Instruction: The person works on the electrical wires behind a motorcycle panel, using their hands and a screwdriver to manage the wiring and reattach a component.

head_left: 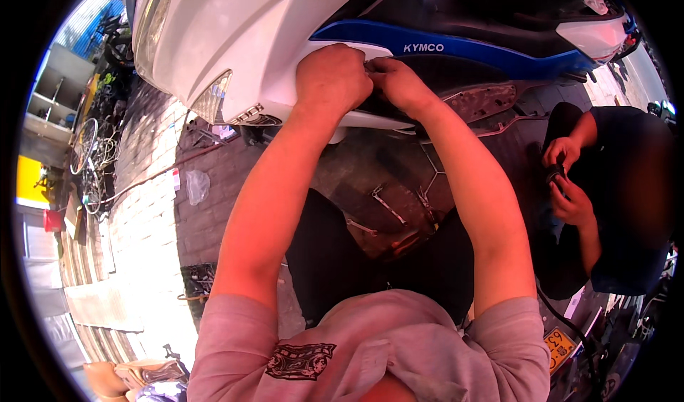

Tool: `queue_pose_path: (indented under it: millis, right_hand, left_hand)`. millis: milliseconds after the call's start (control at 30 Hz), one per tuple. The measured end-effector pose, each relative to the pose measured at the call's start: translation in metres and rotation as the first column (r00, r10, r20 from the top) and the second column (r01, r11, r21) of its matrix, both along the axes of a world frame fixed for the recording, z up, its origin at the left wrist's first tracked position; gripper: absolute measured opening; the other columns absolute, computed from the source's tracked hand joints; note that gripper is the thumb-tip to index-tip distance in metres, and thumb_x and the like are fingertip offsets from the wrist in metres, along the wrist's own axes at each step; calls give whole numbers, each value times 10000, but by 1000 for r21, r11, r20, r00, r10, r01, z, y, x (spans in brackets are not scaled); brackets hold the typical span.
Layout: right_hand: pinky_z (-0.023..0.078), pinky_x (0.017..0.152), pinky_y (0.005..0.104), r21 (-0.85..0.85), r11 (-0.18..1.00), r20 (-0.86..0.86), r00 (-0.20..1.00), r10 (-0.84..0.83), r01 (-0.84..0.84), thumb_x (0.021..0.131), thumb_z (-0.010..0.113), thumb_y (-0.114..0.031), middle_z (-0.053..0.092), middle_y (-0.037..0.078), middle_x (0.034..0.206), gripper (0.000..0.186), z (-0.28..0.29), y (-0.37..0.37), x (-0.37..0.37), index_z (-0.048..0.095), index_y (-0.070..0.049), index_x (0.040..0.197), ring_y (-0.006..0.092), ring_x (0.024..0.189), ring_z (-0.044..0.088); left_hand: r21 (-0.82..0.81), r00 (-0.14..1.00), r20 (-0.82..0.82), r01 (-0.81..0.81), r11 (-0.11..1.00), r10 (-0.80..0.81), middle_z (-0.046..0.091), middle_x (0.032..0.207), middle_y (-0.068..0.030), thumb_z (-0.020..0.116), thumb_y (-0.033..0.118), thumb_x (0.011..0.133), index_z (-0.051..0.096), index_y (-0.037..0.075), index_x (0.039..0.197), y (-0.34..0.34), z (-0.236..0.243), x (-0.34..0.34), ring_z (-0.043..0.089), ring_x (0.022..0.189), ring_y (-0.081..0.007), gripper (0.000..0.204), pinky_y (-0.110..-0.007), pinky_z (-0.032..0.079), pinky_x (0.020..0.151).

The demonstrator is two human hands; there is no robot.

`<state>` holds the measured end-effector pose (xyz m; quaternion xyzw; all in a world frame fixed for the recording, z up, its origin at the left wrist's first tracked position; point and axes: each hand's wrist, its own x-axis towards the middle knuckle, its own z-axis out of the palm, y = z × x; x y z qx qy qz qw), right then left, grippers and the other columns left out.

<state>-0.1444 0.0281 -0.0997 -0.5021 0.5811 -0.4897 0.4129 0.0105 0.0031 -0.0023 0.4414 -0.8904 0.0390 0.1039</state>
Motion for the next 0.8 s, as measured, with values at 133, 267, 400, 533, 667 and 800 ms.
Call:
queue_pose_path:
  millis: [133, 267, 400, 533, 667, 800]
  right_hand:
    - [472, 757, 274, 69, 996, 234, 971, 39, -56, 1041, 698, -184, 693, 4, 905, 157, -12, -4, -4, 773, -61, 1104, 95, 804, 565]
    - [511, 892, 322, -60, 998, 244, 970, 0, 15, 1044, 712, -196, 747, 30, 1018, 178, -31, -1, 4, 767, -46, 1123, 129, 922, 636]
    - [511, 908, 321, -129, 990, 354, 935, -6, 55, 1036, 725, -197, 748, 35, 1026, 183, -40, 2, 13, 766, -44, 1127, 135, 960, 642]
    - [513, 912, 315, -125, 988, 403, 915, -32, 90, 1028, 735, -196, 753, 34, 1029, 184, -43, 6, 16, 767, -49, 1133, 135, 962, 652]
    - [531, 910, 312, -191, 969, 415, 908, -61, 153, 1018, 746, -176, 771, 49, 1053, 184, -47, 6, 17, 775, -40, 1138, 138, 959, 670]
    - [551, 891, 313, -246, 942, 299, 942, -153, 231, 999, 763, -167, 784, 74, 1077, 193, -44, 14, 26, 785, -34, 1137, 146, 948, 689]
  left_hand:
    - [99, 982, 187, 14, 995, -32, 794, 991, -146, 641, 218, 926, 826, 134, 1054, -4, 16, -2, 755, 975, -364, 241, -495, 602, 855]
    - [77, 946, 309, 80, 994, -100, 782, 995, -182, 613, 230, 954, 808, 122, 1074, -3, 26, 10, 742, 990, -397, 253, -526, 588, 869]
    - [62, 938, 319, 123, 991, -136, 775, 977, -178, 616, 244, 975, 769, 110, 1109, 6, 27, 18, 736, 975, -407, 244, -537, 581, 850]
    - [73, 927, 325, 172, 982, -186, 771, 966, -172, 629, 245, 981, 761, 102, 1086, 15, 19, 22, 732, 958, -412, 221, -535, 574, 833]
    - [32, 943, 151, 296, 955, -297, 761, 939, -181, 652, 278, 992, 780, 94, 1101, 5, 18, 32, 732, 935, -409, 249, -517, 567, 825]
    - [136, 984, 26, 174, 975, -179, 781, 985, -174, 652, 315, 1010, 805, 103, 1116, 3, 33, 13, 746, 957, -387, 282, -493, 580, 853]
